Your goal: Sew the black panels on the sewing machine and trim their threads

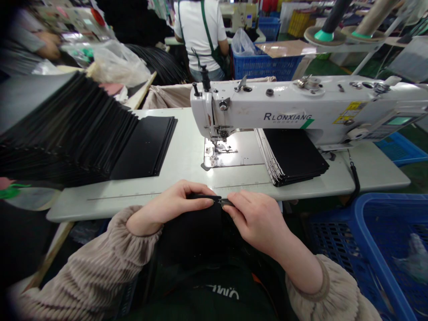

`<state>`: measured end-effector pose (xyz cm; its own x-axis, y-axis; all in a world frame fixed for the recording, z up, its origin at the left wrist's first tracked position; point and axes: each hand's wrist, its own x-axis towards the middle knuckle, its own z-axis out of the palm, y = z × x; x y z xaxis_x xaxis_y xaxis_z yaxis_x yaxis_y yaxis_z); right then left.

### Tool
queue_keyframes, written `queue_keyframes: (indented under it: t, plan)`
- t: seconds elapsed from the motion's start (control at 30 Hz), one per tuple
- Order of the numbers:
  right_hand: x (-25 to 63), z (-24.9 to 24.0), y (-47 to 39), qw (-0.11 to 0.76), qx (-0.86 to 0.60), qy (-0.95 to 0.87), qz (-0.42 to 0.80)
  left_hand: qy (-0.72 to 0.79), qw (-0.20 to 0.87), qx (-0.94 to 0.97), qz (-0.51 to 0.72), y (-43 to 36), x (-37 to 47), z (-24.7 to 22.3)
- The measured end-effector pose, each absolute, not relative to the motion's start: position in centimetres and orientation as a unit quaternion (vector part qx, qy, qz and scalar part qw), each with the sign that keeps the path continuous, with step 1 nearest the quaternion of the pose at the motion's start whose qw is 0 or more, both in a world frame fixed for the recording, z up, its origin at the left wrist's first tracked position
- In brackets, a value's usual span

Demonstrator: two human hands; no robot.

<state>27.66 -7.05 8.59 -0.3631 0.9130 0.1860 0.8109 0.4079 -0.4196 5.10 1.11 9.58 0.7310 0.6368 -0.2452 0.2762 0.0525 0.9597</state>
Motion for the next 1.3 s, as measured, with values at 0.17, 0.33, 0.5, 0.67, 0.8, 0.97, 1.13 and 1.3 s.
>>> queue_keyframes:
  t: [0.17,0.33,0.5,0.67,0.8,0.97,1.13,1.3]
  plan:
    - [27.95,8.98,-6.99,0.216,-0.532,-0.810,0.122,0.343,0.648,0.666,0.139,1.07,5.17,9.56]
    - [28.00,9.45,-7.21,0.199,-0.552,-0.804,0.090,0.347,0.642,0.669,0.140,1.09,5.20,9.62]
    - [27.72,9.34,-7.34,0.171,-0.551,-0.813,0.078,0.341,0.637,0.676,0.141,1.09,5.23,9.64]
    - [27.64,9.06,-7.25,0.170,-0.553,-0.813,0.073,0.343,0.633,0.679,0.146,1.02,5.21,9.51]
    - [27.59,9.15,-7.27,0.165,-0.558,-0.811,0.065,0.341,0.633,0.679,0.149,0.98,5.18,9.44]
    - [27.53,9.28,-7.52,0.156,-0.559,-0.814,0.035,0.339,0.630,0.683,0.147,0.99,5.21,9.42]
    - [27.40,9.08,-7.52,0.161,-0.560,-0.811,0.042,0.342,0.630,0.682,0.144,0.98,5.32,9.34]
    - [27.50,8.61,-7.26,0.243,-0.558,-0.775,0.171,0.349,0.643,0.668,0.136,0.89,5.34,9.30]
